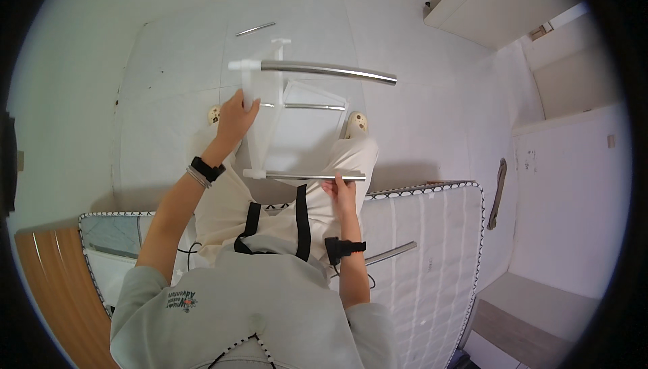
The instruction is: Assembling the components of a small white plastic and metal shelving unit or stand.
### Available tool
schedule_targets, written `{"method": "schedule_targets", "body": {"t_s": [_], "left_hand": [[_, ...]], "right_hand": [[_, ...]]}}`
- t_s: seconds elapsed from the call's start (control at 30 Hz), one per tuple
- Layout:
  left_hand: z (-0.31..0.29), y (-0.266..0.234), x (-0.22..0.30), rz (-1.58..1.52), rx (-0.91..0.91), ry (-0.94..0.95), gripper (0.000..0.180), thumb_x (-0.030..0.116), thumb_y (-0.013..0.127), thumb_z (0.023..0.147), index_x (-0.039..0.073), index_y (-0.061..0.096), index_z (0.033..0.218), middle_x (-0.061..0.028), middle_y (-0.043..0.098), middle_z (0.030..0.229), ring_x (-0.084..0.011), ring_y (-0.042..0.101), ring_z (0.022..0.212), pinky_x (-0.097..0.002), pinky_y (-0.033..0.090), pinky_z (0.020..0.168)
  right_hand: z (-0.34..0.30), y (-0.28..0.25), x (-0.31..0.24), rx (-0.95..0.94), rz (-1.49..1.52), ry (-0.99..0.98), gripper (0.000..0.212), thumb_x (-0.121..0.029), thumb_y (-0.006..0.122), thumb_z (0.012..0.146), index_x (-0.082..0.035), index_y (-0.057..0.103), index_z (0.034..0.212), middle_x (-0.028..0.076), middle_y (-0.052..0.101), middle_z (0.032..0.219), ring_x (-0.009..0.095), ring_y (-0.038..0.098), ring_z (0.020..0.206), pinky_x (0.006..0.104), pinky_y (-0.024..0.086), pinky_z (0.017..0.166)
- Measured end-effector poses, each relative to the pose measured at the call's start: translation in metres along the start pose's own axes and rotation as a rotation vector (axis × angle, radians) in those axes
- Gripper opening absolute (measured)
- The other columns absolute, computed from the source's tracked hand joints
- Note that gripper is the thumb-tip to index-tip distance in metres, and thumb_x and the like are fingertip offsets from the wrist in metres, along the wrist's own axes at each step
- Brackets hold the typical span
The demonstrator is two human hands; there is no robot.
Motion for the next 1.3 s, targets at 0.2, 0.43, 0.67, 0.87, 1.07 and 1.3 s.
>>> {"method": "schedule_targets", "body": {"t_s": [0.2,0.43,0.67,0.87,1.07,1.3], "left_hand": [[-0.026,-0.002,0.003,0.020,-0.113,-0.025,0.028,0.023,0.058,0.080,-0.001,0.044,0.082,-0.0204,0.054,0.079,-0.0385,0.055,0.068,-0.0439,0.044,0.057],[-0.039,-0.008,0.003,0.039,-0.281,-0.055,0.031,0.024,0.056,0.082,-0.002,0.040,0.090,-0.0215,0.052,0.086,-0.0411,0.054,0.074,-0.0456,0.045,0.061],[-0.040,-0.016,-0.014,0.004,-0.422,-0.099,0.035,0.025,0.058,0.083,-0.002,0.040,0.096,-0.0176,0.051,0.088,-0.0319,0.054,0.076,-0.0388,0.045,0.066],[-0.006,-0.033,-0.053,-0.424,-0.957,-0.183,0.037,0.028,0.059,0.084,0.002,0.047,0.108,-0.0065,0.055,0.098,-0.0165,0.056,0.090,-0.0300,0.047,0.074],[0.088,-0.015,-0.108,-0.283,-0.945,-0.487,0.025,0.024,0.052,0.087,0.005,0.050,0.103,-0.0062,0.057,0.097,-0.0162,0.060,0.085,-0.0305,0.050,0.069],[0.155,0.064,-0.192,-0.092,-0.902,-0.514,0.036,0.035,0.050,0.086,0.003,0.048,0.103,-0.0100,0.056,0.095,-0.0204,0.059,0.084,-0.0357,0.052,0.062]], "right_hand": [[-0.024,-0.022,-0.018,0.025,-0.565,0.307,0.028,-0.025,0.052,0.088,0.001,0.054,0.079,0.010,0.059,0.066,0.018,0.060,0.054,0.0267,0.052,0.054],[-0.066,0.075,-0.121,0.079,-1.048,-0.803,0.012,-0.010,0.057,0.082,0.002,0.056,0.082,0.011,0.059,0.072,0.020,0.058,0.065,0.0298,0.046,0.059],[-0.055,0.193,-0.172,0.090,-1.384,-1.527,0.026,-0.012,0.063,0.076,-0.006,0.055,0.101,0.009,0.055,0.098,0.026,0.051,0.097,0.0433,0.034,0.089],[-0.007,0.190,-0.167,-0.084,-1.512,-1.372,0.027,-0.020,0.063,0.076,-0.008,0.056,0.100,0.005,0.055,0.091,0.025,0.051,0.091,0.0424,0.032,0.089],[-0.019,0.195,-0.156,-0.148,-1.465,-1.387,0.027,-0.022,0.064,0.075,-0.008,0.057,0.097,0.005,0.055,0.089,0.023,0.051,0.087,0.0377,0.035,0.082],[-0.034,0.207,-0.140,-0.212,-1.525,-1.323,0.031,-0.021,0.066,0.072,-0.009,0.058,0.099,0.005,0.054,0.090,0.021,0.051,0.085,0.0366,0.036,0.080]]}}
Point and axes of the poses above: each hand's wrist, its own z-axis towards the middle knuckle, its own y-axis out of the palm, x = y × z, the point moved 3 cm from there along z, towards the middle knuckle
